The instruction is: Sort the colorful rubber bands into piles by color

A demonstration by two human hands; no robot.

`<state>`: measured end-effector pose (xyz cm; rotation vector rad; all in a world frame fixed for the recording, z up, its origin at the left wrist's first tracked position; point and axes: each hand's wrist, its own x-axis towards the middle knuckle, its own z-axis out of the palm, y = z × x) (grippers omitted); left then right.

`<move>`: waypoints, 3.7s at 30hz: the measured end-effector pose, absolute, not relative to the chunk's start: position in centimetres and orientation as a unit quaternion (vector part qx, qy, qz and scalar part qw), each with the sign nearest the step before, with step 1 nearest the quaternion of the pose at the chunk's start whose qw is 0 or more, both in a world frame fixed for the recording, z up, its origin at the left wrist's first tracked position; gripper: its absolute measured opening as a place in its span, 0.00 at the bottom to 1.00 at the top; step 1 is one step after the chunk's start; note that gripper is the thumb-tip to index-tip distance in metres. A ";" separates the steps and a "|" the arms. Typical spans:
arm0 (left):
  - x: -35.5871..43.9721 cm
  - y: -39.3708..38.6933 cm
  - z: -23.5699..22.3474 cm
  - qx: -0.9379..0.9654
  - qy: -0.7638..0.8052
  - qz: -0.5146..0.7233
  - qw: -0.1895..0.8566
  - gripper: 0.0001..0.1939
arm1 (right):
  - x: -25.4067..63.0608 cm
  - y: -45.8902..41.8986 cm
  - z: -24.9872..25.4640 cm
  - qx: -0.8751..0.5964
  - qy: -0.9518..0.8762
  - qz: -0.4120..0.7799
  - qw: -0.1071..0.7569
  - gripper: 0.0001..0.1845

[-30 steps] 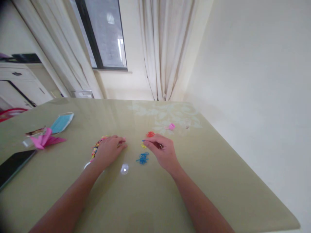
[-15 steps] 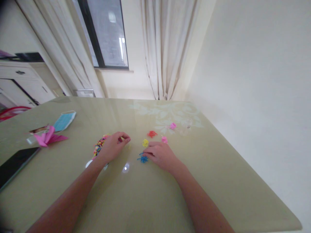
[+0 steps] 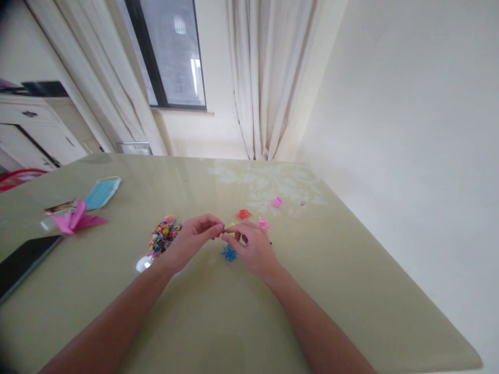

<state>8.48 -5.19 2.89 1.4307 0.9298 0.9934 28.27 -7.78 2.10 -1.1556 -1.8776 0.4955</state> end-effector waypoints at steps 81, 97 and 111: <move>9.3 -5.6 1.5 0.593 0.396 0.398 0.577 0.22 | 31.8 -6.5 3.5 -0.435 -0.752 0.311 0.385 0.13; 4.4 -3.2 0.6 0.785 0.602 0.127 0.063 0.14 | 32.0 -6.3 3.6 -0.432 -0.637 0.347 0.537 0.13; 5.9 -3.4 0.4 0.802 0.564 0.165 0.103 0.08 | 31.9 -0.7 -0.8 -0.595 -0.706 0.044 0.382 0.16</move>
